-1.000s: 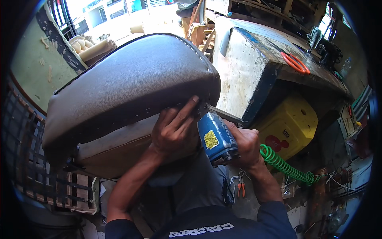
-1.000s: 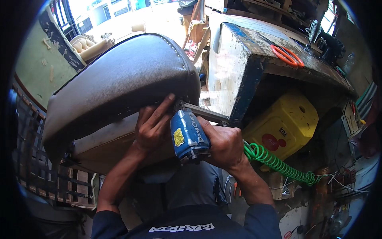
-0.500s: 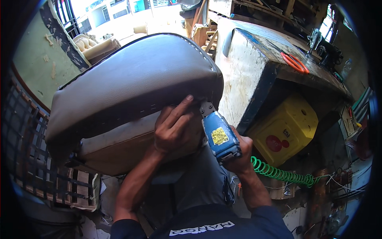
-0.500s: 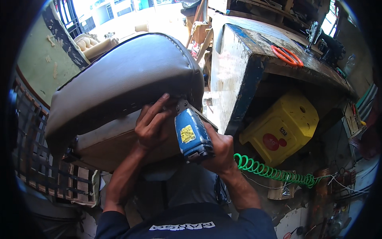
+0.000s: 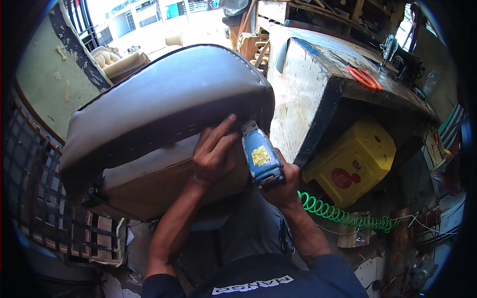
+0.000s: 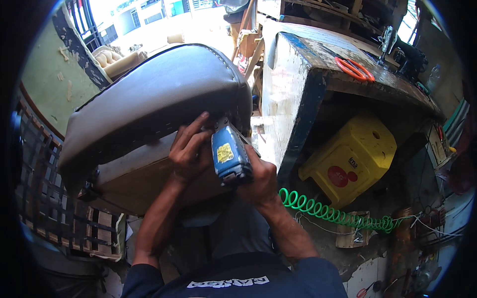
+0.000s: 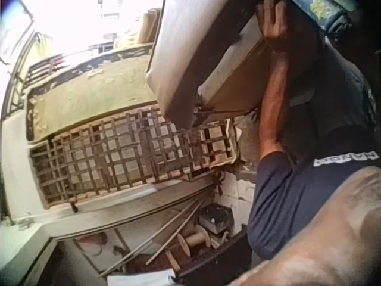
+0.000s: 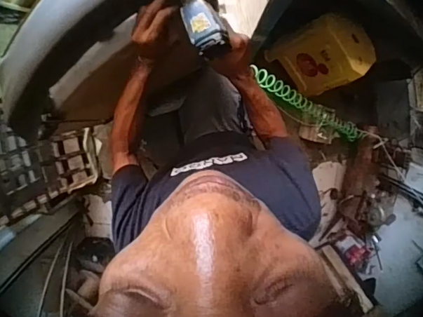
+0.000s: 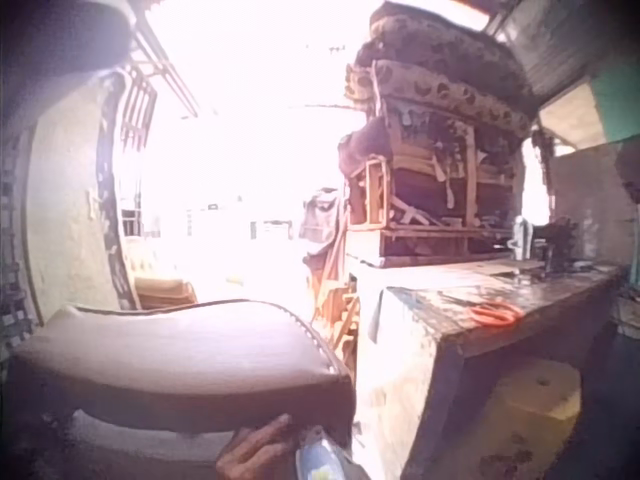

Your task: The person secures fabric to a padded chair component using a pneumatic stapler, trims excess material with shears, and applies adhesive to the edges.

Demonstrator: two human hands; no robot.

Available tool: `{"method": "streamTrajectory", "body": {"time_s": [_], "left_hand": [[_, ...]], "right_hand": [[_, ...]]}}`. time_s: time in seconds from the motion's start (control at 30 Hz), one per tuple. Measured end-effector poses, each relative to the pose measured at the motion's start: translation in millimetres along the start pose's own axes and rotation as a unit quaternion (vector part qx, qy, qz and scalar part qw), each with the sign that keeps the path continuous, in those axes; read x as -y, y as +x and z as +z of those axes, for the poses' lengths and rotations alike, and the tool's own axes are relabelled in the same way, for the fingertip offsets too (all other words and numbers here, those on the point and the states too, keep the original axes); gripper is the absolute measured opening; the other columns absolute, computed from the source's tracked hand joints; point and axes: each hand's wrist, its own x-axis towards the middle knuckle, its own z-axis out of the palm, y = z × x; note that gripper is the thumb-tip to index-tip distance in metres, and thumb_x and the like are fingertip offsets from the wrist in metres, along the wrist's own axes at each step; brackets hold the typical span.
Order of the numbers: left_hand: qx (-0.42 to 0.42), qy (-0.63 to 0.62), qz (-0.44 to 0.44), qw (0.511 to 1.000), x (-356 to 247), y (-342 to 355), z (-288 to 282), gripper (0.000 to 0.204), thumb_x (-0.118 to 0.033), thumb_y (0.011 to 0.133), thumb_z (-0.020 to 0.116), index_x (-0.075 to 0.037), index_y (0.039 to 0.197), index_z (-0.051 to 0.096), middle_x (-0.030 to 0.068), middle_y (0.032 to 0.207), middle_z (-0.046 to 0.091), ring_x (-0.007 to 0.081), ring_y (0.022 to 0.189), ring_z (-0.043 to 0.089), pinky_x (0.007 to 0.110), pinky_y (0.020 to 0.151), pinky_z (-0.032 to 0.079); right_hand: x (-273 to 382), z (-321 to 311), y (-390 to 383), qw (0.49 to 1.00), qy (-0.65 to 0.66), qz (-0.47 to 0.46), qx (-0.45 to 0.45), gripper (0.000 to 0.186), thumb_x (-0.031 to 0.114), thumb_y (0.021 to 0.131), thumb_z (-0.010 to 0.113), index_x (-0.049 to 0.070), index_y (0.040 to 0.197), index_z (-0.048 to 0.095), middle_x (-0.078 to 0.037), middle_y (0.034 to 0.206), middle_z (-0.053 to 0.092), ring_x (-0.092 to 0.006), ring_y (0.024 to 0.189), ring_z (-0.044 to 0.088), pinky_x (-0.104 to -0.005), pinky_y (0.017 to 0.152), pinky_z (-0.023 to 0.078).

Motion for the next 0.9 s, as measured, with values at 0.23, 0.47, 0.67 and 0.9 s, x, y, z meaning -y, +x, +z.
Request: {"method": "streamTrajectory", "body": {"time_s": [0.23,0.47,0.67,0.9], "left_hand": [[0.012,0.0,-0.008,1.0,-11.7,-9.1,-6.4,0.027,0.006,0.076,0.068,-0.003,0.101,0.072,0.0165,0.126,0.071,0.0295,0.093,0.069,0.039,0.08,0.055],[-0.012,0.168,-0.148,0.975,-52.5,-5.4,40.5,0.023,-0.026,0.087,0.079,-0.007,0.099,0.071,0.0098,0.093,0.066,0.0299,0.089,0.061,0.045,0.083,0.046],[-0.029,0.124,-0.14,0.982,-44.0,-2.9,21.7,0.027,-0.033,0.088,0.079,-0.009,0.098,0.072,0.0087,0.093,0.067,0.0307,0.091,0.061,0.046,0.086,0.046],[0.153,0.323,-0.015,0.934,-29.3,67.1,-14.6,0.063,-0.053,0.09,0.072,-0.019,0.143,0.063,0.0093,0.147,0.059,0.0272,0.141,0.05,0.049,0.117,0.033]], "right_hand": [[-9.5,-28.9,-49.4,0.998,-0.037,-0.028,0.03,0.059,0.019,0.075,0.083,-0.01,0.122,0.062,-0.019,0.085,0.075,-0.0353,0.078,0.077,-0.039,0.069,0.061],[-9.8,-48.9,-62.8,0.996,-0.088,0.029,0.0,0.047,0.007,0.07,0.074,-0.009,0.113,0.065,-0.016,0.079,0.073,-0.0322,0.073,0.077,-0.0371,0.066,0.059],[-12.3,-81.6,-56.5,0.984,-0.137,-0.036,-0.107,0.051,0.018,0.078,0.078,-0.009,0.119,0.064,-0.017,0.083,0.074,-0.0306,0.076,0.077,-0.0382,0.07,0.061],[15.3,-194.1,20.6,0.902,-0.355,0.101,-0.224,0.047,0.015,0.079,0.08,0.001,0.121,0.063,-0.022,0.091,0.074,-0.0425,0.09,0.073,-0.048,0.077,0.06]]}}
